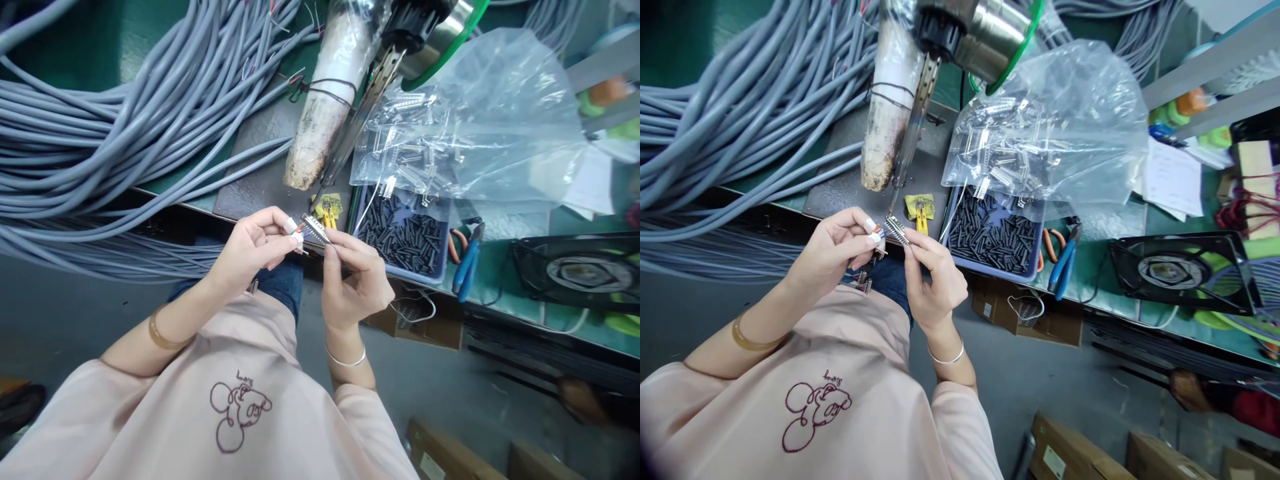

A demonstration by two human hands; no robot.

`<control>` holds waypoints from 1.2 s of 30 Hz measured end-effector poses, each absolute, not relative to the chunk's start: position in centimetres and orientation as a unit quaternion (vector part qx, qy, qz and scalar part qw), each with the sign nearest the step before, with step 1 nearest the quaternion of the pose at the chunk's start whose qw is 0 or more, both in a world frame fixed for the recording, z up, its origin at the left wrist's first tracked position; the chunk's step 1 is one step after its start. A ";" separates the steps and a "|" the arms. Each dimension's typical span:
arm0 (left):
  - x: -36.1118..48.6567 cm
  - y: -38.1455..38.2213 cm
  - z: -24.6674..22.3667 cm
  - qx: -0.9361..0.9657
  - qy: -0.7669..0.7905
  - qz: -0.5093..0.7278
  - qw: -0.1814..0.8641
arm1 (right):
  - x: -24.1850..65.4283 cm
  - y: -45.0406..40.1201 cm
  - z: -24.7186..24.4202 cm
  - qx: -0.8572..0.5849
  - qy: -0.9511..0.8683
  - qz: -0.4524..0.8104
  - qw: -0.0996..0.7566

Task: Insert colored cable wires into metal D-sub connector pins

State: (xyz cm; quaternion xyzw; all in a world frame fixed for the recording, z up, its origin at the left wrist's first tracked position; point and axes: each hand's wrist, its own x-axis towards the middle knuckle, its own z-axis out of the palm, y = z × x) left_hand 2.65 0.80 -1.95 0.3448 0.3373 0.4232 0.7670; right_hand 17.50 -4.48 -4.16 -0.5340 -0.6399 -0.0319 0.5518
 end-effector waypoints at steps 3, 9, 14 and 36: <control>2.7 0.8 -2.1 0.357 0.358 0.439 0.743 | 17.6 -4.4 -4.0 -0.538 -0.641 0.011 0.548; 3.5 1.0 -2.3 0.401 0.396 0.514 0.647 | 17.5 -4.0 -3.0 -0.544 -0.668 0.001 0.508; 4.1 1.1 -2.3 0.428 0.403 0.544 0.599 | 17.6 -3.6 -2.9 -0.534 -0.694 -0.058 0.479; 4.1 1.8 -2.0 0.487 0.423 0.561 0.519 | 17.8 -2.3 -2.2 -0.520 -0.697 -0.050 0.491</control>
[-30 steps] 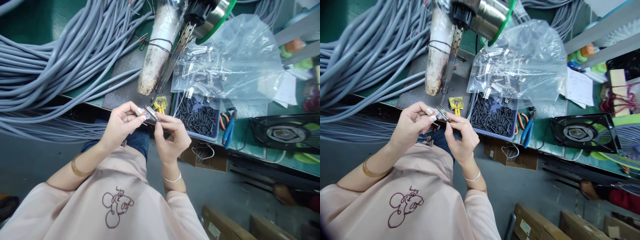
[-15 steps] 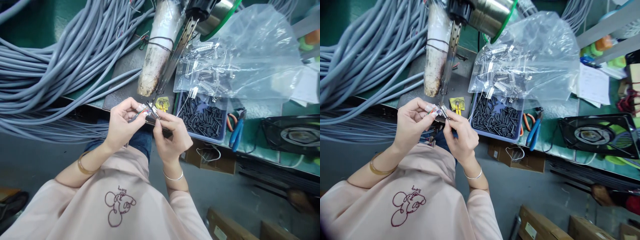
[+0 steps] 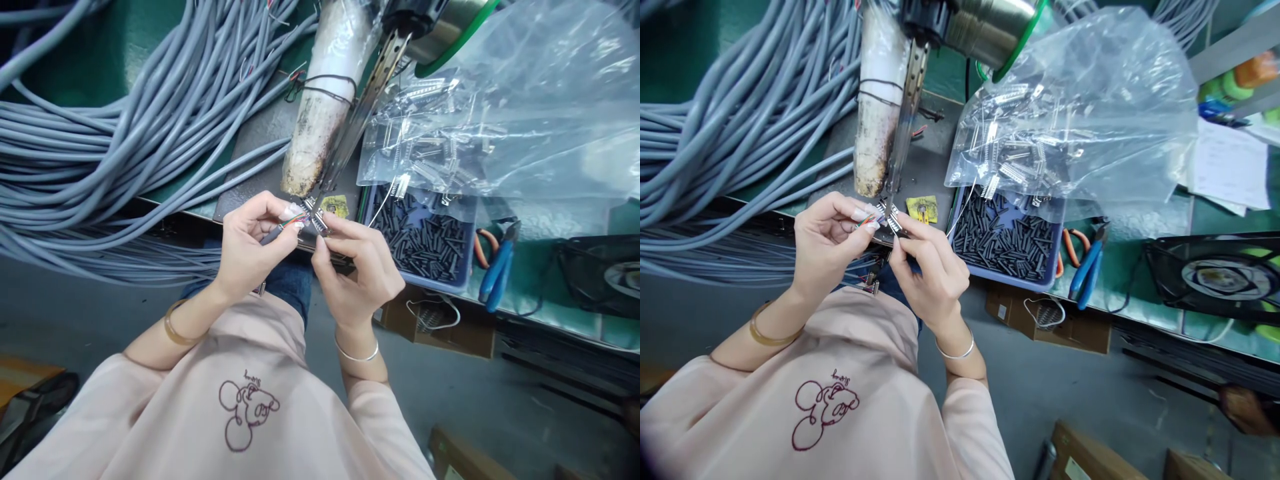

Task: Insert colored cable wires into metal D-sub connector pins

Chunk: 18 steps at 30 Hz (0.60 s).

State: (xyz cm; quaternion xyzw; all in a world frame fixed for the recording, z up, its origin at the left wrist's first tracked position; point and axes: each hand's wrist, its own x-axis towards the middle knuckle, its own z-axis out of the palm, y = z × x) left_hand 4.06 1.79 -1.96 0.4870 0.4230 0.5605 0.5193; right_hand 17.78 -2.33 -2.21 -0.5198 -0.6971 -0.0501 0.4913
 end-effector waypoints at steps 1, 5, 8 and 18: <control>4.0 1.8 -2.0 0.488 0.419 0.560 0.521 | 17.8 -2.3 -2.2 -0.519 -0.699 -0.049 0.490; 3.7 1.8 -2.2 0.484 0.405 0.550 0.547 | 17.9 -2.6 -2.4 -0.509 -0.707 -0.027 0.491; 3.7 1.8 -2.2 0.482 0.404 0.542 0.558 | 17.9 -2.8 -2.5 -0.507 -0.711 -0.023 0.487; 3.3 1.6 -2.2 0.505 0.370 0.546 0.557 | 17.9 -2.8 -2.3 -0.526 -0.689 -0.004 0.498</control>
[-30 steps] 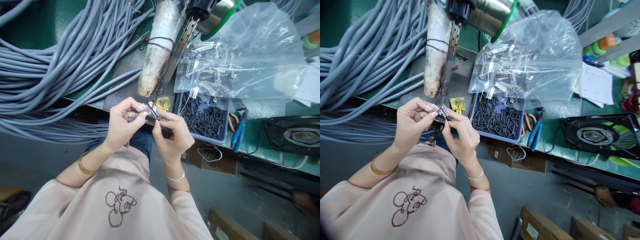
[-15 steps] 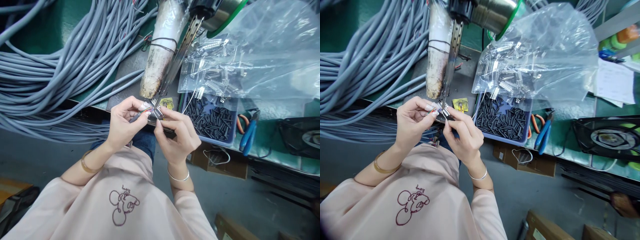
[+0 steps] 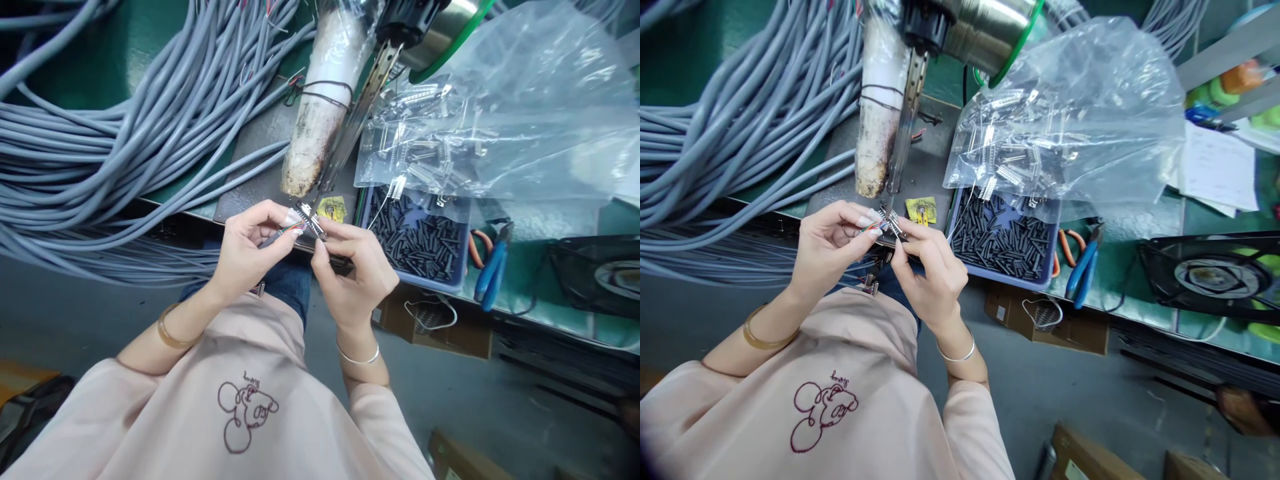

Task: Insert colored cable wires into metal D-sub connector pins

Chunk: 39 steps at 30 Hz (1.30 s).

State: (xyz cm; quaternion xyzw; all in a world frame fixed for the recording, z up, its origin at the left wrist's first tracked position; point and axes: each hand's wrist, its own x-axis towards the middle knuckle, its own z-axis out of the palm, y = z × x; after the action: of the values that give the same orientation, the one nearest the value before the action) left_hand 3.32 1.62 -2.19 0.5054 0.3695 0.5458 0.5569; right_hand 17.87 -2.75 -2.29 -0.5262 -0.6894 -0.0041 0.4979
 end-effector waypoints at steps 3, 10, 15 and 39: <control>3.2 1.5 -2.4 0.520 0.380 0.547 0.535 | 17.9 -2.8 -2.2 -0.523 -0.694 -0.005 0.494; 3.2 1.8 -2.2 0.532 0.383 0.548 0.520 | 17.9 -2.4 -2.1 -0.526 -0.695 -0.005 0.490; 3.0 2.1 -1.9 0.528 0.364 0.552 0.533 | 17.8 -2.1 -1.9 -0.520 -0.695 -0.007 0.497; 1.6 0.8 -1.0 0.395 0.359 0.414 0.737 | 18.3 -4.2 -1.7 -0.572 -0.660 0.102 0.477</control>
State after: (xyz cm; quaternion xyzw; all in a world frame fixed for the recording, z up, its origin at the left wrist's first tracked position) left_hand 1.60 0.81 -0.97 0.3946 0.3587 0.4144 0.7375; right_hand 18.30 -4.15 -1.74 -0.5715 -0.6599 0.1019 0.4769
